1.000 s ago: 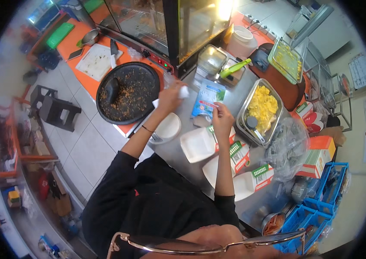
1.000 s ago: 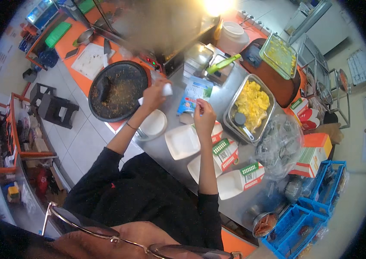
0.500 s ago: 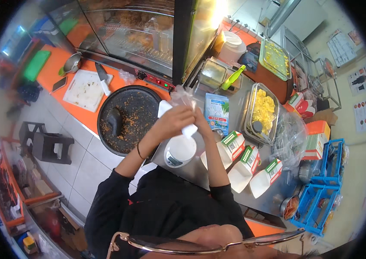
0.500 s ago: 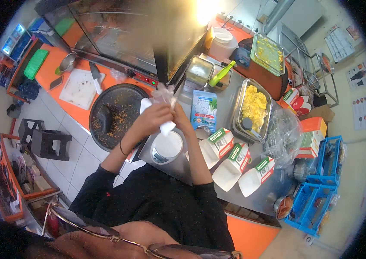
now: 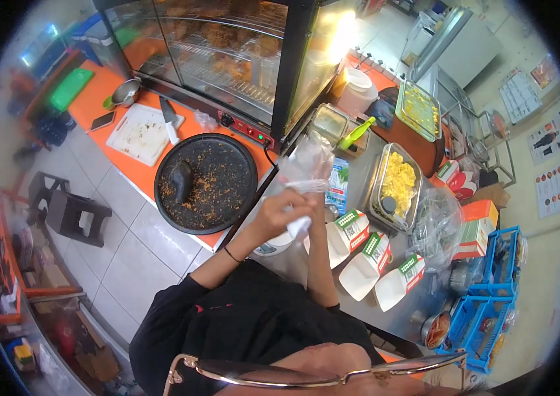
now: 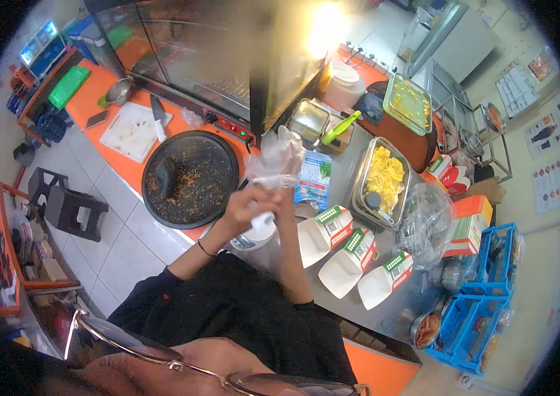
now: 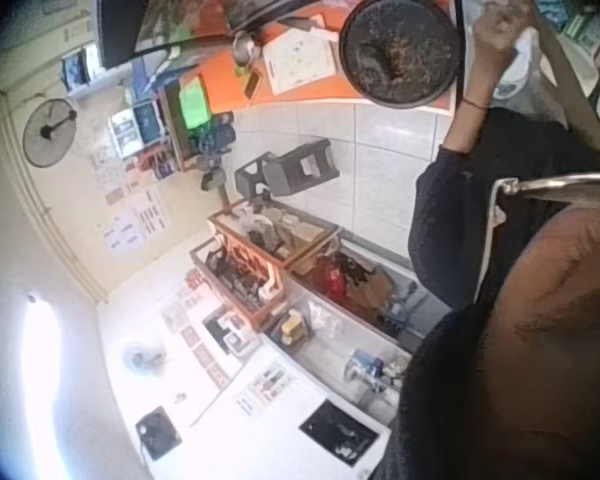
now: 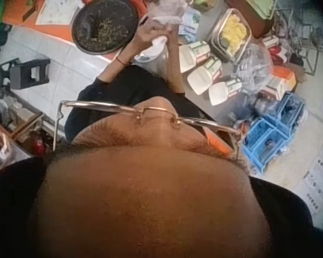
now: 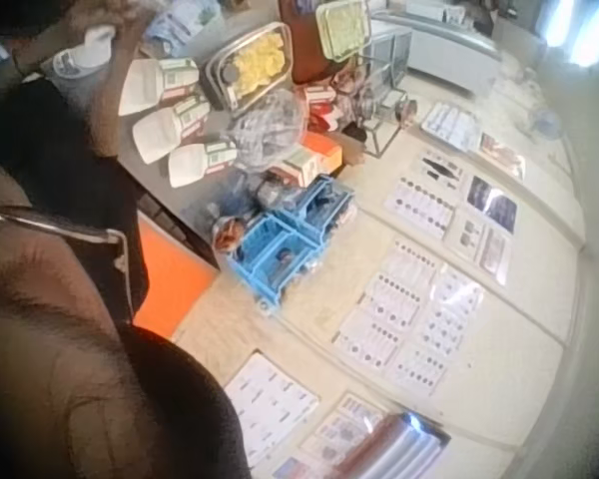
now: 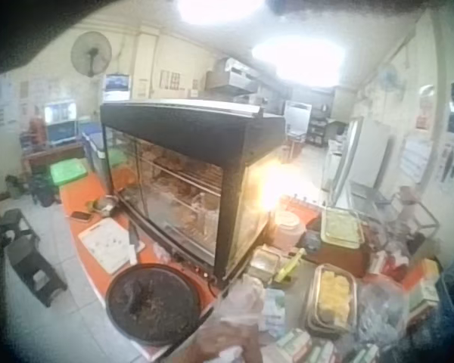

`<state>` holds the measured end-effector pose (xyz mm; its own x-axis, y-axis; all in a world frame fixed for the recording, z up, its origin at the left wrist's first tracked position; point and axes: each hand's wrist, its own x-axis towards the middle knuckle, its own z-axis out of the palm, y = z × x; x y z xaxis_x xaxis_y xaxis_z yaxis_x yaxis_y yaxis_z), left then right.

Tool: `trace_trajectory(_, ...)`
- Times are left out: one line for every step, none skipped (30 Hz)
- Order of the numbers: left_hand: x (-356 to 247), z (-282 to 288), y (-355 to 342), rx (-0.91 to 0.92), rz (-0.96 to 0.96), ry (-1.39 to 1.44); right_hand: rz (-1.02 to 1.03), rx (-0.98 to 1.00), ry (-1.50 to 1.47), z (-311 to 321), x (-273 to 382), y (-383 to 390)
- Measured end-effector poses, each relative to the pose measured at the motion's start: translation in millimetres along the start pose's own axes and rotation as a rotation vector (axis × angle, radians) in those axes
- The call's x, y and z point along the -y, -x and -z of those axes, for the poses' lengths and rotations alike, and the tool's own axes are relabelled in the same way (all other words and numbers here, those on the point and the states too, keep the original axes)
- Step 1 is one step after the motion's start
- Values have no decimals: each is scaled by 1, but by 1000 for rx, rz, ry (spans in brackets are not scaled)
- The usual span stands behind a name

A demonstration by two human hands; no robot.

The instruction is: The person prepares food orders by placing pieces of fried chicken into boxes according to a receipt, then places the boxes and additional food items into a plastic bag.

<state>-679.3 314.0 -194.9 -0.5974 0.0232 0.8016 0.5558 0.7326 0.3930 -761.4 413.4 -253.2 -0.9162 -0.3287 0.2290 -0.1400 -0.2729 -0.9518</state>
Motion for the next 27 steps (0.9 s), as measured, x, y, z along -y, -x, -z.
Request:
trace_trajectory(-10,-5,0,12,-109,30,46,56,228,-1,14,-4)
trace_trajectory(-18,-9,1,25,-219,62,92,110,456,3,21,-7)
trace_trajectory(-22,-7,4,46,-176,24,245,245,576,16,9,-9)
trace_trajectory(-25,-10,3,38,-170,1,253,266,566,26,-5,-12)
trace_trajectory(-25,-10,-3,-136,42,-150,-35,354,-159,8,31,-15)
trace_trajectory(-28,-10,-13,-302,241,-273,-325,379,-870,0,60,-14)
trace_trajectory(-26,-4,-19,-148,214,-268,-327,385,-873,-3,68,-12)
trace_trajectory(-25,-3,-19,-151,216,-275,-287,378,-917,-5,74,-9)
trace_trajectory(-25,-2,-18,-70,153,-236,-247,371,-960,-6,77,-7)
trace_trajectory(-27,-3,-18,9,88,-196,-249,380,-962,-5,77,-8)
trace_trajectory(-33,-1,-20,41,-19,-205,-220,263,-1074,-4,76,-10)
trace_trajectory(-35,-1,-17,38,-18,-212,-191,143,-1182,-2,74,-12)
trace_trajectory(-37,1,-11,63,-29,-212,-206,45,-1168,-2,70,-13)
trace_trajectory(-39,2,-7,89,-39,-211,-209,49,-1170,-1,66,-11)
trace_trajectory(-41,2,-5,81,-37,-213,-205,135,-1225,0,62,-8)
trace_trajectory(-42,2,-5,79,-34,-217,-202,223,-1278,-3,65,-6)
trace_trajectory(-42,1,-6,55,2,-251,-205,227,-1279,-4,69,-3)
trace_trajectory(-43,0,-7,31,38,-284,-190,213,-1169,-4,75,0)
trace_trajectory(-43,-1,-10,33,38,-286,-173,195,-1061,-5,82,4)
trace_trajectory(-42,-3,-13,-6,127,-297,-174,194,-1063,-6,87,7)
trace_trajectory(-41,-4,-16,-44,216,-307,-246,234,-1087,-6,90,10)
trace_trajectory(-39,-6,-16,-48,219,-311,-321,281,-1109,-6,92,13)
trace_trajectory(-33,-8,-13,-48,277,-397,-303,333,-1031,-6,80,16)
trace_trajectory(-29,-10,-13,-48,336,-483,-307,338,-1031,-9,73,22)
trace_trajectory(-25,-12,-18,-109,383,-411,-275,276,-839,-13,70,27)
trace_trajectory(-20,-13,-16,-109,385,-408,-242,214,-647,-18,67,33)
trace_trajectory(-14,-13,-12,-117,414,-403,-192,62,-705,-23,65,38)
